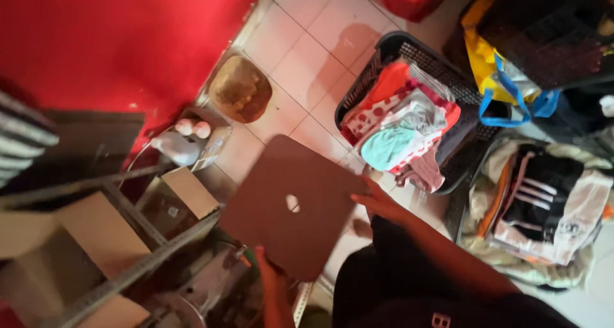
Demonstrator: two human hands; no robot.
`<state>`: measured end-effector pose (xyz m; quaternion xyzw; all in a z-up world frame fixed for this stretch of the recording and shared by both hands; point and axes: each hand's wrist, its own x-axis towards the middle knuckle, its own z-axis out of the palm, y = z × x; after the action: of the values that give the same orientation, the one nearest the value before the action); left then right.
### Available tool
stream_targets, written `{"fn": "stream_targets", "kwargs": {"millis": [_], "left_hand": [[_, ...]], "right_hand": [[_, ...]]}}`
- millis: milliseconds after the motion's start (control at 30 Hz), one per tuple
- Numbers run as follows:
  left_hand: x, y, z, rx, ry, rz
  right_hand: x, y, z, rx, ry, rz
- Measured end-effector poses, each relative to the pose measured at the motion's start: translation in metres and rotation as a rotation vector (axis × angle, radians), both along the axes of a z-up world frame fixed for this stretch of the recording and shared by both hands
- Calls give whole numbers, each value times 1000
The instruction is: The person folds a shirt by hand on an ironing board and places it into a laundry basket with other clothes.
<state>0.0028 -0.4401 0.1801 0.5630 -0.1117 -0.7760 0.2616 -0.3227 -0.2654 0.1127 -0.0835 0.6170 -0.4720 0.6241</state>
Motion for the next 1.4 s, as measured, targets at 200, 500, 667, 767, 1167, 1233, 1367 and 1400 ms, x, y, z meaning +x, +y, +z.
{"fn": "stream_targets", "kwargs": {"millis": [200, 500, 667, 767, 1167, 1233, 1367, 1400], "left_hand": [[-93, -124, 55, -210, -173, -64], [-258, -216, 108, -375, 11, -256], [-320, -295, -4, -365, 84, -300], [-369, -355, -98, -363, -26, -374], [-529, -518, -264, -221, 65, -522], [-544, -527, -289, -218, 136, -579], [-559, -548, -322, -166, 142, -508], [-567, -554, -330, -133, 150, -519]], "right_hand": [[-72, -106, 59, -198, 186, -94], [-221, -167, 110, -399, 271, -285], [-285, -203, 78, -243, 322, -459], [-313, -239, 34, -185, 356, -618], [-432, -386, -148, 19, 577, -765], [-447, -396, -178, 32, 739, -730], [-446, -400, -204, -178, 344, -813], [-443, -396, -205, -141, 99, -857]]}}
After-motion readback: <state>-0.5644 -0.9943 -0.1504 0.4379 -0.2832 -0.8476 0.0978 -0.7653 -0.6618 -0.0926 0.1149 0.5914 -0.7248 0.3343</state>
